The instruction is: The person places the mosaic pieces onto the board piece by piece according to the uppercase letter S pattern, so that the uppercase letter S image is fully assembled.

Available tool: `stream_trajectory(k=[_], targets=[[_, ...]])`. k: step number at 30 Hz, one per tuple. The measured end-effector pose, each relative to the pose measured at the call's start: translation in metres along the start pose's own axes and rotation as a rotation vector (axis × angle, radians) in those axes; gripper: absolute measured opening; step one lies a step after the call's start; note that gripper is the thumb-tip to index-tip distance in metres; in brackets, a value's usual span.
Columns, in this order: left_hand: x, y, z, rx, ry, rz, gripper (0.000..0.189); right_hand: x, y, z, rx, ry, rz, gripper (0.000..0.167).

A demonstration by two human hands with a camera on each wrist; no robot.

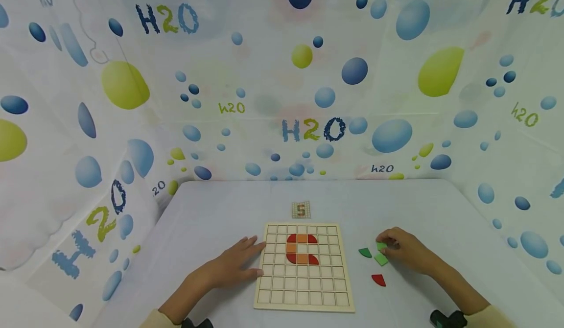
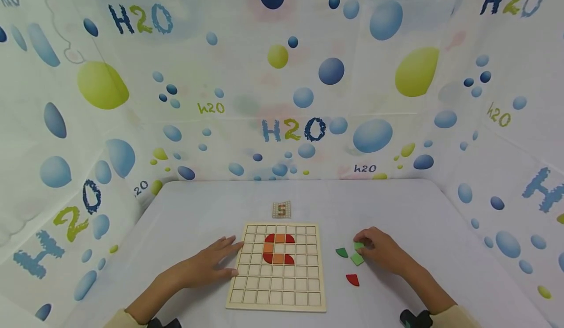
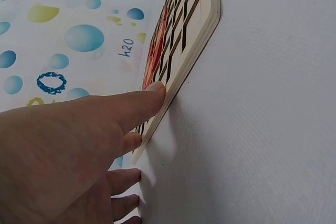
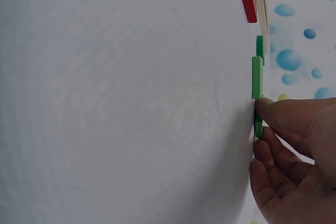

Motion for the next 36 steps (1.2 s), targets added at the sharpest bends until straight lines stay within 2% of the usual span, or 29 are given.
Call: stream_trajectory(k=[7, 16, 21, 31, 36], targets=[[0.002, 0.001, 0.001, -0.002, 0.012, -0.003, 0.077, 0.001, 0.002, -0.001, 0.023, -0.051, 0.011, 0.022], [0.003, 0.002, 0.001, 0.0, 0.002, 0.005, 0.078, -0.004, 0.006, -0.002, 0.006, -0.043, 0.016, 0.022], [0.002, 0.001, 0.002, 0.0, -0.003, 0.029, 0.077, -0.006, 0.003, -0.004, 0.009, -0.08, 0.026, 0.022], [0.004, 0.002, 0.002, 0.002, -0.003, 0.02, 0.078, -0.038, -0.014, -0.012, 0.005, -0.097, -0.005, 0.024], [0.003, 0.002, 0.002, 0.002, 0.003, 0.015, 0.077, -0.063, -0.028, -0.016, -0.012, -0.042, -0.013, 0.023]])
Point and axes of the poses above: each hand's wrist, its own z-axis away from the middle knuckle, its own y-axis out of the back of the hand, x = y × z, the point moved 8 cm from there along -z, towards the middle knuckle, and after that the axes turned 3 degrees about x, right-handed, at the moved point
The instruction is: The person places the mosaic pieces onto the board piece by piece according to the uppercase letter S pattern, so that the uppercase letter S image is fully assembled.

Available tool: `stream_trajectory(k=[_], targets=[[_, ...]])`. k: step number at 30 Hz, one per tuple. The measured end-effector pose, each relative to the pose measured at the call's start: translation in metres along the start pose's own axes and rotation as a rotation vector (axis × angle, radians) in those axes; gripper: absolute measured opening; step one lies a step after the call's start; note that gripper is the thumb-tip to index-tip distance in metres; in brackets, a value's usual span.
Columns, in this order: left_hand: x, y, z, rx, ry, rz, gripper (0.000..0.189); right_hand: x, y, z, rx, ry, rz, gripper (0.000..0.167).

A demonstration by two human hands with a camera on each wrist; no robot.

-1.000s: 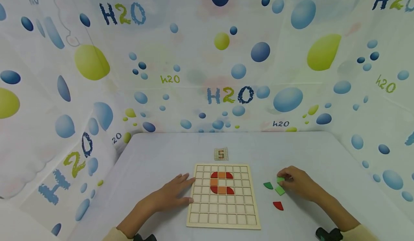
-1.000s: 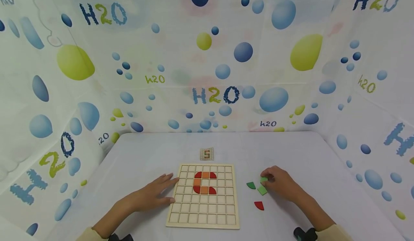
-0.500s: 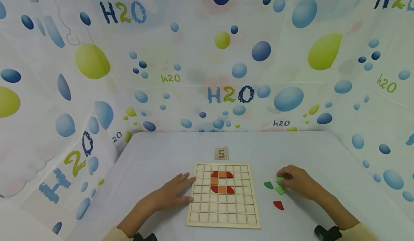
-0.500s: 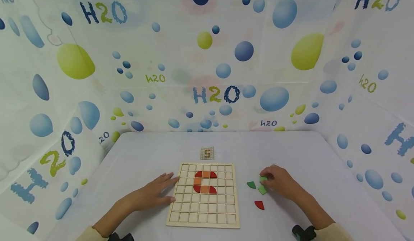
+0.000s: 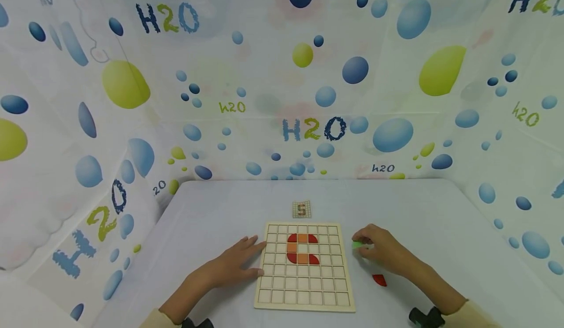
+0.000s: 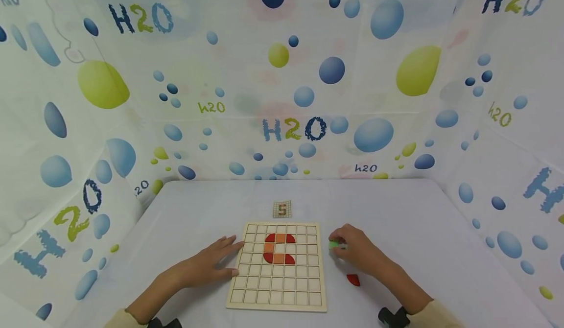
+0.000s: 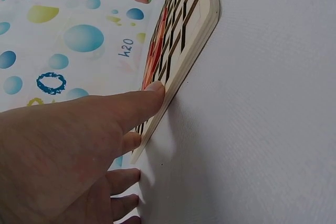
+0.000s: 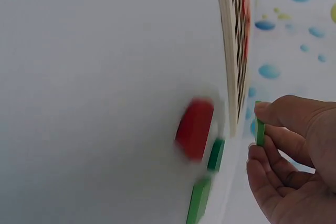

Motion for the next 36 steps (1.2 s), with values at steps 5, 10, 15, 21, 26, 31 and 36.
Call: stream_trajectory(k=[5, 10, 15, 21, 26, 31, 36], targets=[[-0.001, -0.001, 0.0, -0.002, 0.003, -0.001, 0.077, -0.027, -0.021, -0.002, -0.038, 0.061, -0.029, 0.023], [0.0, 0.0, 0.0, -0.002, 0.002, -0.004, 0.076, -0.054, -0.045, 0.0, -0.083, 0.138, -0.084, 0.021], [-0.002, -0.001, -0.001, -0.008, 0.013, -0.004, 0.076, -0.074, -0.065, 0.001, -0.13, 0.219, -0.08, 0.02], [-0.002, -0.001, -0.001, -0.012, 0.018, 0.002, 0.077, -0.085, -0.076, 0.004, -0.152, 0.263, -0.05, 0.019], [-0.002, -0.001, -0.002, -0.008, 0.017, 0.002, 0.077, -0.087, -0.075, 0.006, -0.16, 0.238, -0.046, 0.02], [-0.002, -0.002, -0.001, -0.006, 0.016, 0.003, 0.078, -0.086, -0.077, 0.007, -0.182, 0.216, -0.07, 0.013], [-0.002, -0.001, -0.001, -0.005, 0.009, -0.002, 0.078, -0.087, -0.08, 0.006, -0.196, 0.237, -0.088, 0.01]])
Point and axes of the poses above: each hand's wrist, its own z-axis away from the middle knuckle, its own y-axis out of the back of the hand, x = y × z, the point moved 8 cm from there along -z, towards the middle knuckle, and after that the axes turned 3 degrees about x, right-handed, at the moved point
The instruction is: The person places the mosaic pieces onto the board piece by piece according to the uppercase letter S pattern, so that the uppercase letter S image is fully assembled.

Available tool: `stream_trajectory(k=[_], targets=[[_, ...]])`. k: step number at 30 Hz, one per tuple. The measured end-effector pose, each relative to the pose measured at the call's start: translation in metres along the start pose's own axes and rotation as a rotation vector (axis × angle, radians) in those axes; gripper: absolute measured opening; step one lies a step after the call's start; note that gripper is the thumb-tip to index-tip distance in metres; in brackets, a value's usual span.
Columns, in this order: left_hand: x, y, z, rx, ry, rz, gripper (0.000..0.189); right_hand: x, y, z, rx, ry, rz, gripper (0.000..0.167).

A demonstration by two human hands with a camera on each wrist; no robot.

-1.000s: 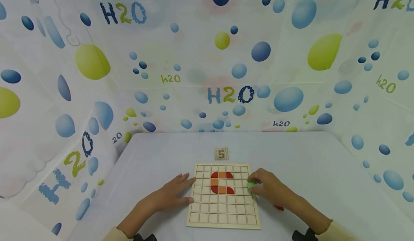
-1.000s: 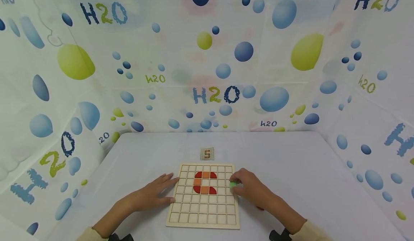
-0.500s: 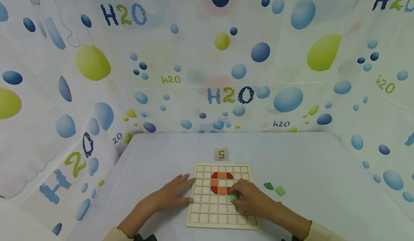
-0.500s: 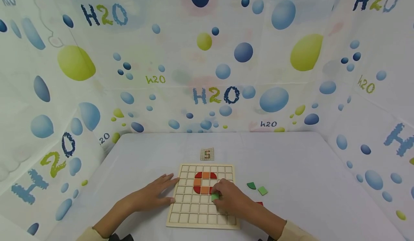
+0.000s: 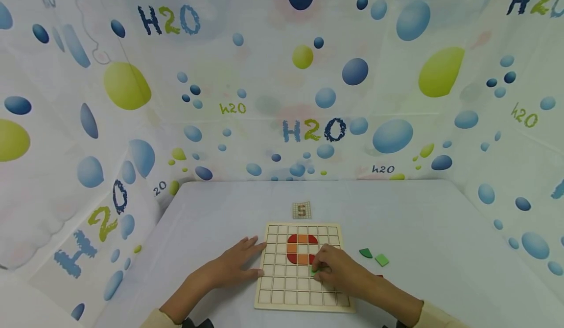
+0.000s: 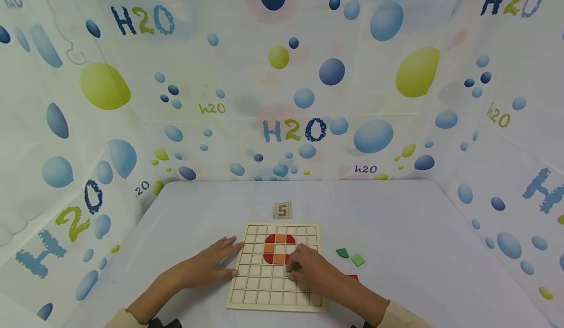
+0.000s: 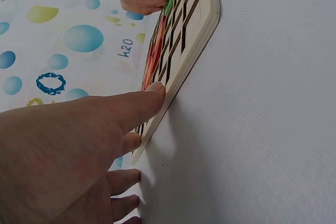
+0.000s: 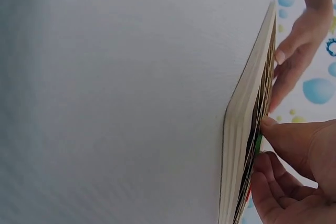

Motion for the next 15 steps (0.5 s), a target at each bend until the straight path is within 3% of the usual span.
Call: stream_trajectory(k=[15], targets=[[0.0034, 0.0021, 0.0011, 0.002, -0.017, 0.001, 0.078, -0.0041, 0.003, 0.0007, -0.014, 0.011, 0.005, 0.009]])
Point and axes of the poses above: each hand's wrist, its own z-axis away from the middle knuckle, its own y-axis out of the back of the hand, x = y × z, the point moved 8 cm from there along -z, towards the middle knuckle, and after that the axes turned 3 degrees about x, right-handed, at the moved point
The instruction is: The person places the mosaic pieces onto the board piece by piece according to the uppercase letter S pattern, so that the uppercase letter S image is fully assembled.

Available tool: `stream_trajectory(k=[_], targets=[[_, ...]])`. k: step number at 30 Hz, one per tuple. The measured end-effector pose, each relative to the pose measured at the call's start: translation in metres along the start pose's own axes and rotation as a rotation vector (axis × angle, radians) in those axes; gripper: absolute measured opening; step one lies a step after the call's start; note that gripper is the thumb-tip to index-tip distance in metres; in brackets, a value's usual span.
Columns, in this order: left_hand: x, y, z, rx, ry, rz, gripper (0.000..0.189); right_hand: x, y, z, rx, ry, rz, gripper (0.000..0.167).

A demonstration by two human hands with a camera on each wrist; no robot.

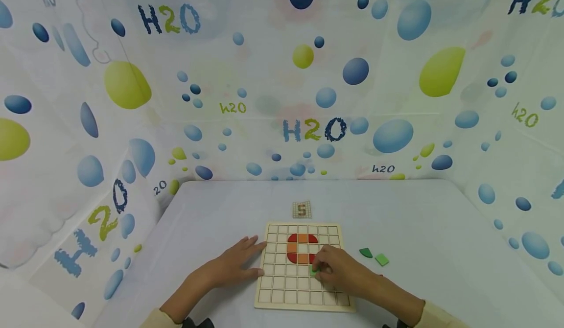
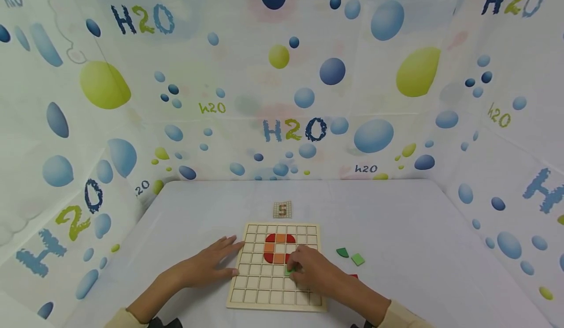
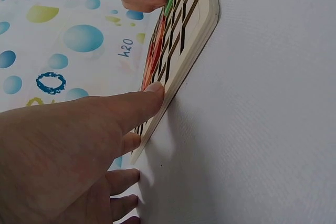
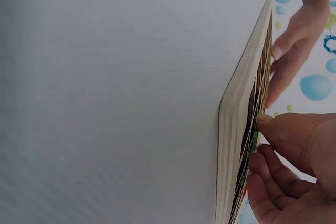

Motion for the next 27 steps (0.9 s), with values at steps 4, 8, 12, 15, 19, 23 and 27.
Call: stream_trajectory(k=[4, 8, 12, 15, 19, 23, 27], targets=[[-0.002, -0.001, -0.001, -0.004, 0.01, -0.012, 0.077, 0.0, 0.0, 0.0, -0.002, 0.011, -0.003, 0.009], [-0.001, 0.0, -0.002, -0.005, 0.022, -0.011, 0.077, 0.002, -0.002, -0.001, -0.016, 0.003, -0.014, 0.009], [0.0, 0.0, -0.001, -0.006, 0.021, 0.002, 0.079, 0.007, 0.0, 0.0, -0.016, -0.019, -0.003, 0.01], [0.0, 0.0, -0.001, -0.006, 0.013, 0.001, 0.079, 0.013, 0.007, 0.003, 0.0, -0.037, 0.015, 0.009], [-0.003, -0.002, -0.001, -0.003, 0.01, -0.003, 0.078, 0.023, 0.023, 0.009, 0.032, -0.067, 0.02, 0.009], [-0.004, -0.003, -0.002, -0.001, 0.008, -0.003, 0.077, 0.035, 0.046, 0.018, 0.08, -0.091, 0.046, 0.014], [-0.004, -0.003, -0.001, 0.0, 0.01, -0.013, 0.077, 0.052, 0.07, 0.03, 0.133, -0.101, 0.055, 0.02]])
Point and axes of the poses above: each hand's wrist, its own z-axis away from the middle knuckle, its own y-axis out of the back of the hand, x = y × z, the point moved 8 cm from there along -z, towards the middle knuckle, and after that the axes turned 3 degrees about x, right-handed, at the moved point
